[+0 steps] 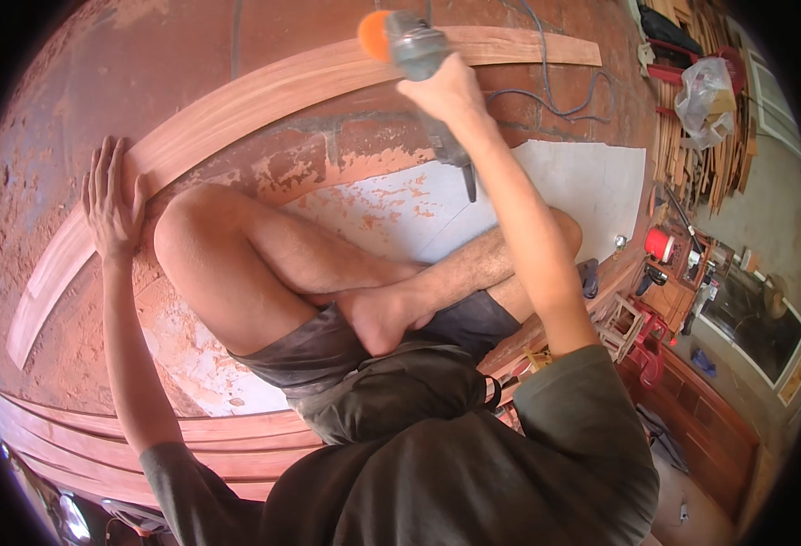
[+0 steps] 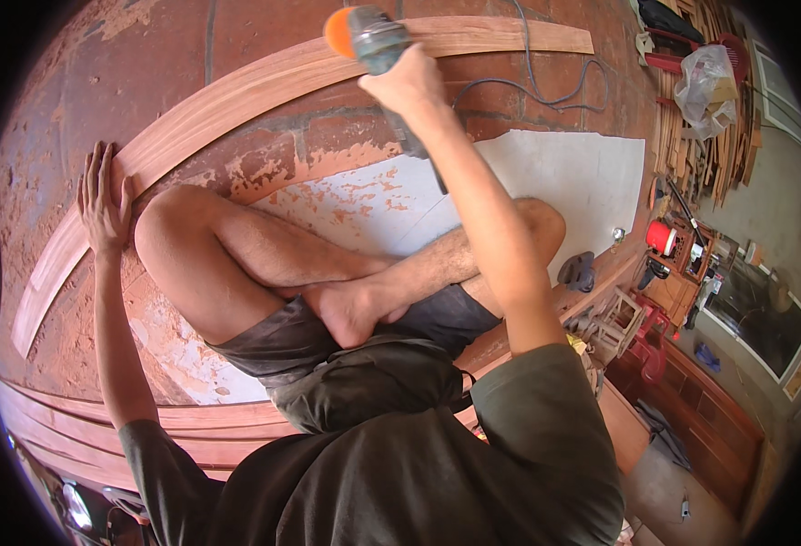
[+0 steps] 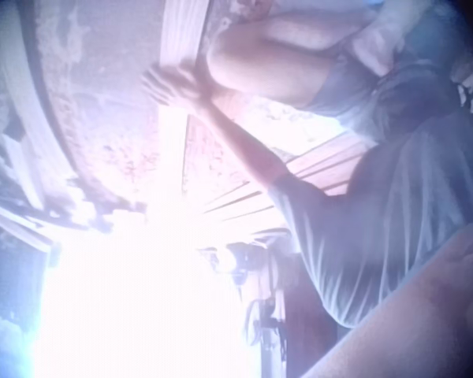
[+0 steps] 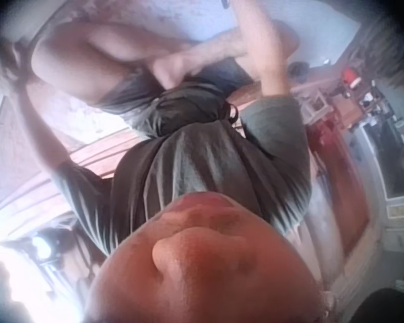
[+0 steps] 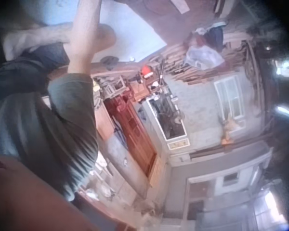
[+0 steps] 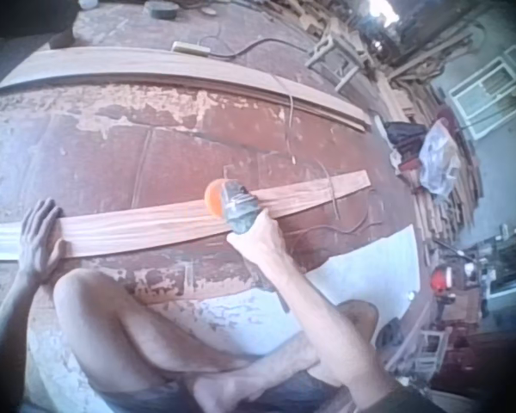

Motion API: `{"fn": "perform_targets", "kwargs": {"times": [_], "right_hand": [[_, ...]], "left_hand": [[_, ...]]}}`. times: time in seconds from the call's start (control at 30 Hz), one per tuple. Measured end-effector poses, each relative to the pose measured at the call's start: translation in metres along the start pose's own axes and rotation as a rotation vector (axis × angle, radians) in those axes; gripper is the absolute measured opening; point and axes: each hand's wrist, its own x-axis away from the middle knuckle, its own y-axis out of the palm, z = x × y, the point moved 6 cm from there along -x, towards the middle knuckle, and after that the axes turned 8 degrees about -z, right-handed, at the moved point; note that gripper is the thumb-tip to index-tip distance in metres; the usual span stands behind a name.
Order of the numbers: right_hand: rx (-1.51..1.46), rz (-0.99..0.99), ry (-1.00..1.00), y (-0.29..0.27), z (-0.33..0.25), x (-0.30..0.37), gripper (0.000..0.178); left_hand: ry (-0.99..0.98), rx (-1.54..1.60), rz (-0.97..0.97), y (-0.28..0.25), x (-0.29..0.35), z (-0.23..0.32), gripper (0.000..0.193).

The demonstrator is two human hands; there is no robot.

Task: The person sits on the floor and uses an electric sander to smooth a long, curved wooden plank. They hold the plank steady with one hand while operating the sander with the other, moving it along the length of the wood.

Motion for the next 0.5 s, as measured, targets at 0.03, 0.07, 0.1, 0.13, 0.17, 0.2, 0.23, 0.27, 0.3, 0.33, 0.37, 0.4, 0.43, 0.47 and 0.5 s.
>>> {"fn": "perform_targets", "kwargs": {"times": [0.03,0.07,0.1,0.13,0.17,0.2,0.23,0.27,0.3,0.33,0.37,0.4,0.43,0.47,0.5], "right_hand": [[0.014,0.032,0.027,-0.009,0.008,-0.002,0.066],[0.062,0.072,0.062,-0.018,0.021,-0.007,0.069],[0.111,0.112,0.096,-0.026,0.032,-0.013,0.072],[0.089,0.121,0.122,-0.029,0.042,-0.019,0.073],[0.073,0.13,0.145,-0.033,0.049,-0.023,0.074],[0.058,0.141,0.167,-0.038,0.056,-0.025,0.075],[0.041,0.131,0.183,-0.042,0.056,-0.027,0.074],[0.024,0.12,0.198,-0.045,0.056,-0.027,0.072],[0.008,0.11,0.213,-0.047,0.055,-0.027,0.071],[0.008,0.19,0.205,-0.049,0.052,-0.022,0.06],[0.003,0.174,0.2,-0.045,0.049,-0.02,0.06],[-0.002,0.159,0.196,-0.04,0.045,-0.018,0.059],[-0.008,0.141,0.193,-0.036,0.042,-0.014,0.058],[-0.019,0.045,0.234,-0.029,0.026,-0.004,0.07],[-0.02,0.05,0.214,-0.02,0.018,0.001,0.074]], "left_hand": [[-0.003,0.003,0.003,0.0,0.001,-0.001,0.059],[0.005,0.005,0.002,0.0,0.0,0.0,0.059],[0.011,0.006,0.002,0.001,-0.001,0.0,0.059],[0.018,0.009,0.002,0.002,-0.002,0.0,0.059],[0.019,0.019,0.015,0.002,-0.002,0.001,0.059],[0.018,0.03,0.028,0.002,-0.003,0.001,0.06],[0.011,0.033,0.038,0.0,0.0,-0.001,0.06],[0.012,0.05,0.04,0.001,0.001,-0.003,0.06],[-0.001,0.036,0.035,0.004,0.002,-0.003,0.06],[-0.009,0.015,0.03,0.005,0.003,-0.005,0.06],[-0.018,-0.006,0.025,0.007,0.003,-0.008,0.06],[-0.025,0.01,0.029,0.009,0.003,-0.009,0.061],[-0.028,0.013,0.027,0.01,0.003,-0.01,0.062],[-0.03,0.018,0.024,0.01,0.004,-0.01,0.062],[-0.032,0.022,0.021,0.011,0.004,-0.009,0.062]]}}
